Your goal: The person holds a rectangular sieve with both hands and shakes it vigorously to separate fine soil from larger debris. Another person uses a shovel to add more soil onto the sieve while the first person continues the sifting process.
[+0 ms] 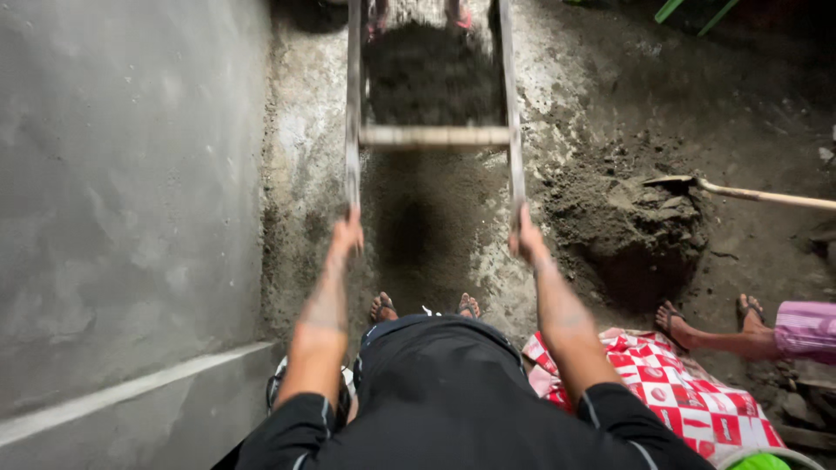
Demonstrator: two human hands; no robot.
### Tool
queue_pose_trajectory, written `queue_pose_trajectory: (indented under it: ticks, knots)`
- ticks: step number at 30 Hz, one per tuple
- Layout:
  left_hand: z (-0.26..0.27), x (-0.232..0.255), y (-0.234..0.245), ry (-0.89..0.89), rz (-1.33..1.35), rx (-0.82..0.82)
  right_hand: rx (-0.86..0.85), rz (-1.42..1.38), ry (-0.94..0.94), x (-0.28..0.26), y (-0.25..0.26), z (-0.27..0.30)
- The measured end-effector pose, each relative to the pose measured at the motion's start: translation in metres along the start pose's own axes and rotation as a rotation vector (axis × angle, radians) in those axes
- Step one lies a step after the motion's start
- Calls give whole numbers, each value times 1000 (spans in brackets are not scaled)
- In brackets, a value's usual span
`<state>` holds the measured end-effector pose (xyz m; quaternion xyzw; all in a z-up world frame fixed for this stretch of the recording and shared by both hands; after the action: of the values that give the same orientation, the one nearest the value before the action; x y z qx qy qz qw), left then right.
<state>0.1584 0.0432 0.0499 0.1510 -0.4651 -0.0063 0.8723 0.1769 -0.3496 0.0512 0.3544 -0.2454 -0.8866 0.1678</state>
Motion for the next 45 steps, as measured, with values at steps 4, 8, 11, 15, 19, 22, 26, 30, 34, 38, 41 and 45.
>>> queue_pose_trajectory:
  ticks: [4, 8, 11, 15, 19, 22, 26, 30, 34, 38, 41, 45]
  knots:
    - [-30, 90, 14, 12, -19, 10, 86, -335, 39, -82, 30, -12]
    - [-19, 67, 15, 38, 102, 79, -50, -346, 56, -68, 21, -2]
    - [17, -14, 7, -50, -5, 36, -32, -227, 5, 12, -12, 22]
    - [74, -117, 5, 168, 195, 15, -51, -270, -3, 113, -48, 63]
    - [84, -146, -1, 268, 319, 109, -108, -436, -89, 143, -61, 67]
    - [60, -123, -1, 311, 235, 97, -110, -370, -79, 115, -50, 47]
    - [18, -38, 4, 109, 36, 6, -34, -51, 65, 25, -16, 17]
    - [-18, 86, 21, -23, -183, -42, 31, -257, 121, -77, 29, -18]
    - [-22, 100, 14, 35, 277, 77, 60, -538, 96, -89, 42, -13]
    - [17, 6, -6, -83, 54, 18, 28, -165, 91, 0, 11, 11]
    - [55, -73, -12, 100, 158, 42, -40, -105, -18, 83, -19, 36]
    - [90, -135, -19, 287, 326, 171, -108, -433, -81, 146, -45, 58]
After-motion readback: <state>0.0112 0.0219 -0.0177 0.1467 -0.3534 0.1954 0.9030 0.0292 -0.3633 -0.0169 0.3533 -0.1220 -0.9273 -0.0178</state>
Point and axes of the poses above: each hand's wrist, its own z-axis away from the middle knuckle, its own y-axis out of the back of the hand, x = y × z, the point moved 3 cm from there along -z, towards the middle knuckle, and after that the axes turned 10 degrees about z, right-handed, at the moved point
